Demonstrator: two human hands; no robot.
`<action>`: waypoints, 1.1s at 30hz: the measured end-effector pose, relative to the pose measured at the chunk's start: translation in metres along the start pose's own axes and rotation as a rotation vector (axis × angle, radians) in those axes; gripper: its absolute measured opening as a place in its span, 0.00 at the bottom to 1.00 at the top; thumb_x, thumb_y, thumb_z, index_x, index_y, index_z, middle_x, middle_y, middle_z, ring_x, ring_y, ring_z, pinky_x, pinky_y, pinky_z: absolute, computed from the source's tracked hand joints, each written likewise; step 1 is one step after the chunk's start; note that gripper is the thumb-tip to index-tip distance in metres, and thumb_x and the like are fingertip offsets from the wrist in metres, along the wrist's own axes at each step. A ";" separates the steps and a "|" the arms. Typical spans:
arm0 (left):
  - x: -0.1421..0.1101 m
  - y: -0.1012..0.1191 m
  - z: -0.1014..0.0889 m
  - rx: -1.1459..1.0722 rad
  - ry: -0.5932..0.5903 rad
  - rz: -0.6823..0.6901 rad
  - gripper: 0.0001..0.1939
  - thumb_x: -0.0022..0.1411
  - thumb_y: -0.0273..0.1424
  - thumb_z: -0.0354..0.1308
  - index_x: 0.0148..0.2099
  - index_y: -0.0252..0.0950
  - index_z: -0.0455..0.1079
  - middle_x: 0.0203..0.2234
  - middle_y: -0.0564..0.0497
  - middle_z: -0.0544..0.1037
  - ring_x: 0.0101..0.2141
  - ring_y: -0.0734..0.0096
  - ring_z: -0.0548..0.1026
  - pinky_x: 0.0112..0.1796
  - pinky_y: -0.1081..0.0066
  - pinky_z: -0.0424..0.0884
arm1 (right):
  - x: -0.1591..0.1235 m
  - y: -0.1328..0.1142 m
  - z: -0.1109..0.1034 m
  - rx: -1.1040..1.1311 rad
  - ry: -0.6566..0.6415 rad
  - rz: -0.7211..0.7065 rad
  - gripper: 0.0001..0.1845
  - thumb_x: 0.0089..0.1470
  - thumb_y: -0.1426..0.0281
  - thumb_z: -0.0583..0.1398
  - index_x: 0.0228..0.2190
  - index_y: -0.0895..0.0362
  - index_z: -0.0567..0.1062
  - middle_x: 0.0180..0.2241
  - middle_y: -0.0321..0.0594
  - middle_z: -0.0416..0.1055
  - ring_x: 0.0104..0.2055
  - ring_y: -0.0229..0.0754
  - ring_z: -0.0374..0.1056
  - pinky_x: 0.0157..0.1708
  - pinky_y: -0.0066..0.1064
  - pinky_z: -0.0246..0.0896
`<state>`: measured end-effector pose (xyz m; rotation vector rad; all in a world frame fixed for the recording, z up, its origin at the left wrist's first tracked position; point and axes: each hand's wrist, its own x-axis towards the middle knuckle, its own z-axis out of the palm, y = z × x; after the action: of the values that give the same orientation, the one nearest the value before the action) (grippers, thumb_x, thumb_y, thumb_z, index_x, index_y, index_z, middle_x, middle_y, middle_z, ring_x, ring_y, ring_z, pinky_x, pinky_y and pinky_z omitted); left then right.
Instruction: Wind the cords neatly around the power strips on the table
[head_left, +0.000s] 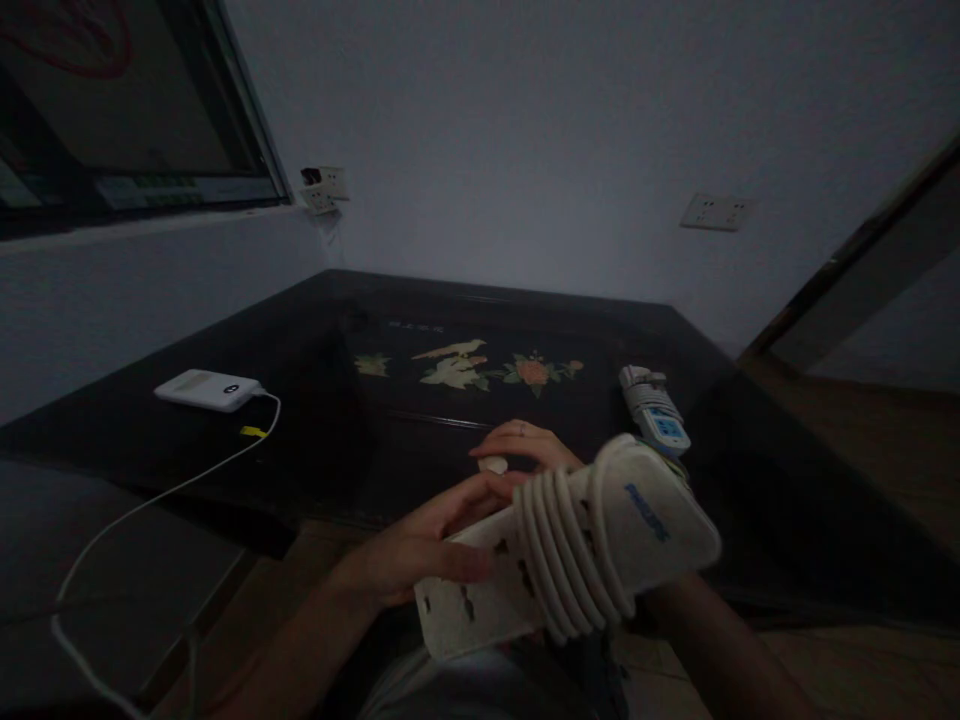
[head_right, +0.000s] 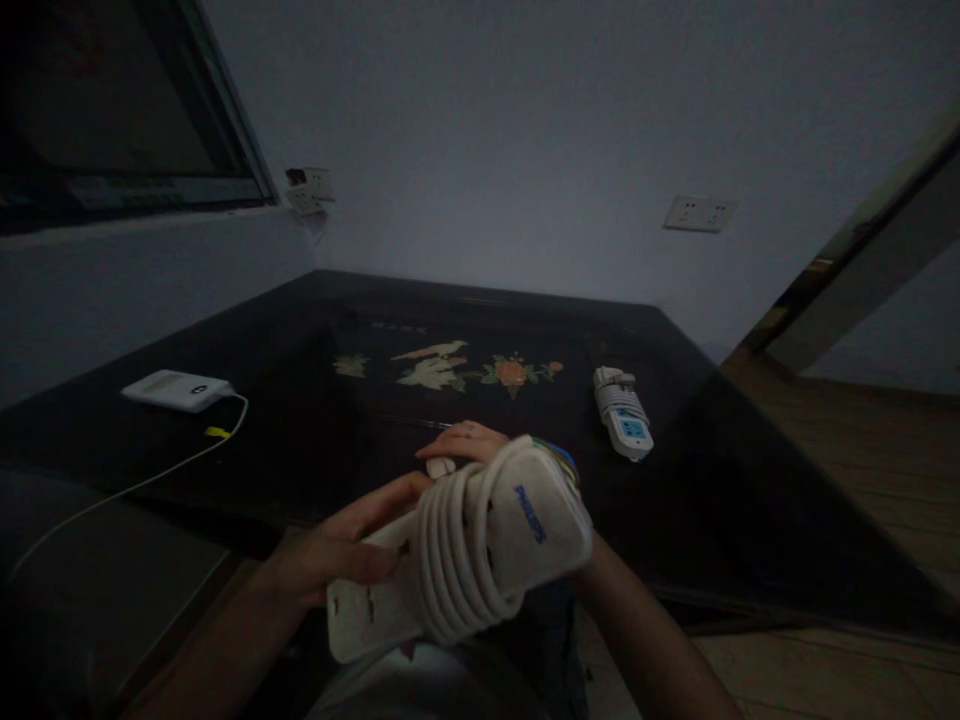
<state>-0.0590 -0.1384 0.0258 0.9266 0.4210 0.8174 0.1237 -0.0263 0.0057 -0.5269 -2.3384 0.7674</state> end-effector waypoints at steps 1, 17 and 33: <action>0.000 0.000 0.002 0.067 0.018 -0.036 0.22 0.49 0.31 0.67 0.48 0.38 0.68 0.43 0.49 0.73 0.43 0.66 0.73 0.41 0.71 0.68 | 0.005 -0.004 -0.005 -0.059 -0.082 -0.094 0.14 0.55 0.70 0.60 0.44 0.53 0.77 0.42 0.41 0.73 0.47 0.43 0.68 0.47 0.36 0.64; 0.011 -0.015 -0.011 0.425 0.210 -0.193 0.32 0.53 0.34 0.64 0.57 0.40 0.53 0.52 0.45 0.68 0.46 0.61 0.71 0.41 0.65 0.68 | 0.048 -0.043 -0.065 -1.028 -0.252 -0.814 0.11 0.63 0.73 0.51 0.37 0.52 0.73 0.45 0.37 0.73 0.41 0.39 0.67 0.32 0.29 0.59; 0.024 -0.016 -0.018 0.501 0.364 0.016 0.15 0.52 0.33 0.65 0.43 0.36 0.74 0.39 0.49 0.78 0.45 0.55 0.73 0.47 0.61 0.68 | 0.039 -0.093 -0.052 -0.791 -0.171 -0.632 0.16 0.62 0.75 0.50 0.27 0.50 0.72 0.28 0.32 0.72 0.35 0.36 0.67 0.37 0.31 0.63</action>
<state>-0.0485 -0.1160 0.0025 1.2457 0.9667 0.9165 0.1128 -0.0552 0.1151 0.0030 -2.6875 -0.4407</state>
